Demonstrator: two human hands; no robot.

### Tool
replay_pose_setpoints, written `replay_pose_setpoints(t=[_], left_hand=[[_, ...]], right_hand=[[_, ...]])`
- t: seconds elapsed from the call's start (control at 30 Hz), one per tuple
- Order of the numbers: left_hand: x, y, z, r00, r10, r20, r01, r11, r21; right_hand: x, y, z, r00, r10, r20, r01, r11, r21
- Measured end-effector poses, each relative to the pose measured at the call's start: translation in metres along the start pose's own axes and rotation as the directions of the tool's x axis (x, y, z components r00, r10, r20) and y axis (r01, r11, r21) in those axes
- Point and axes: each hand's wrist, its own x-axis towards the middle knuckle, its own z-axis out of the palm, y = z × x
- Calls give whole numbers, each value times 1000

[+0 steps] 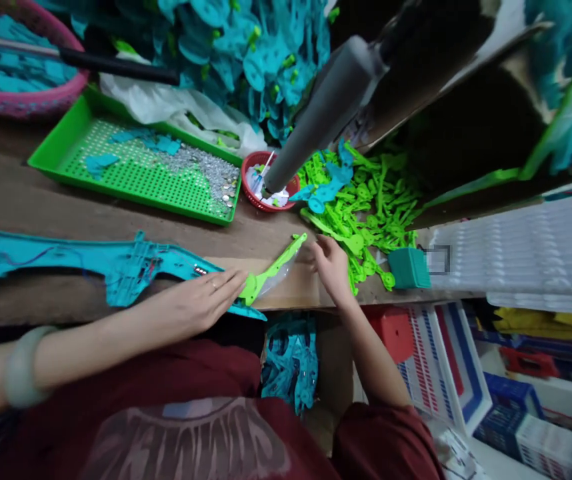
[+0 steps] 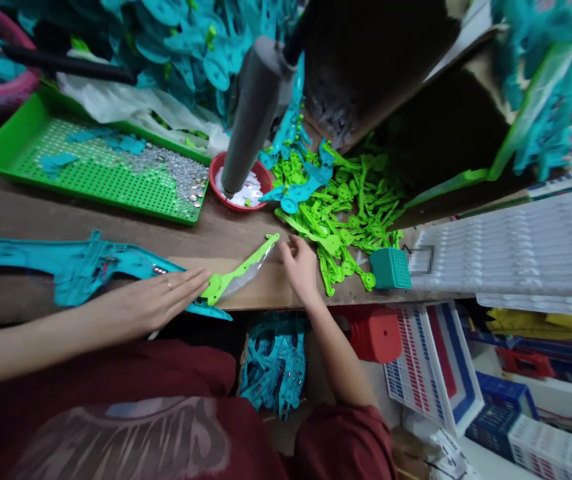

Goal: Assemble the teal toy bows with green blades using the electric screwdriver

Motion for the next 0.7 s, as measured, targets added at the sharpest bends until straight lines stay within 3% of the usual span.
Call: replay_pose_setpoints(t=[0.03, 0.1, 0.3, 0.37, 0.43, 0.5, 0.57, 0.63, 0.7], left_hand=[[-4, 2, 3, 1000, 8, -5, -8, 1000, 21], [-9, 3, 6, 999, 34, 1, -34, 997, 68], [-7, 0, -4, 997, 71, -36, -68, 994, 85], [3, -3, -13, 1000, 2, -21, -3, 999, -49], [20, -7, -20, 988, -138, 65, 150, 959, -240], [46, -10, -22, 927, -298, 228, 369, 837, -404], [74, -14, -17, 818, -402, 412, 569, 672, -474], [97, -18, -6, 718, -402, 568, 687, 538, -488], [110, -22, 7, 663, -358, 657, 740, 448, -502]], right_hand=[[7, 0, 0, 983, 178, 49, -183, 976, 116], [20, -1, 3, 940, 293, 176, -329, 913, 242], [28, -8, 11, 892, 259, 370, -415, 793, 446], [26, -5, 11, 902, 231, 365, -397, 776, 490], [25, -1, 12, 914, 214, 345, -375, 769, 517], [24, 3, 14, 926, 205, 316, -352, 768, 534], [25, 6, 18, 938, 200, 284, -330, 768, 549], [25, 6, 22, 947, 199, 252, -311, 767, 562], [24, 6, 23, 953, 202, 227, -298, 769, 566]])
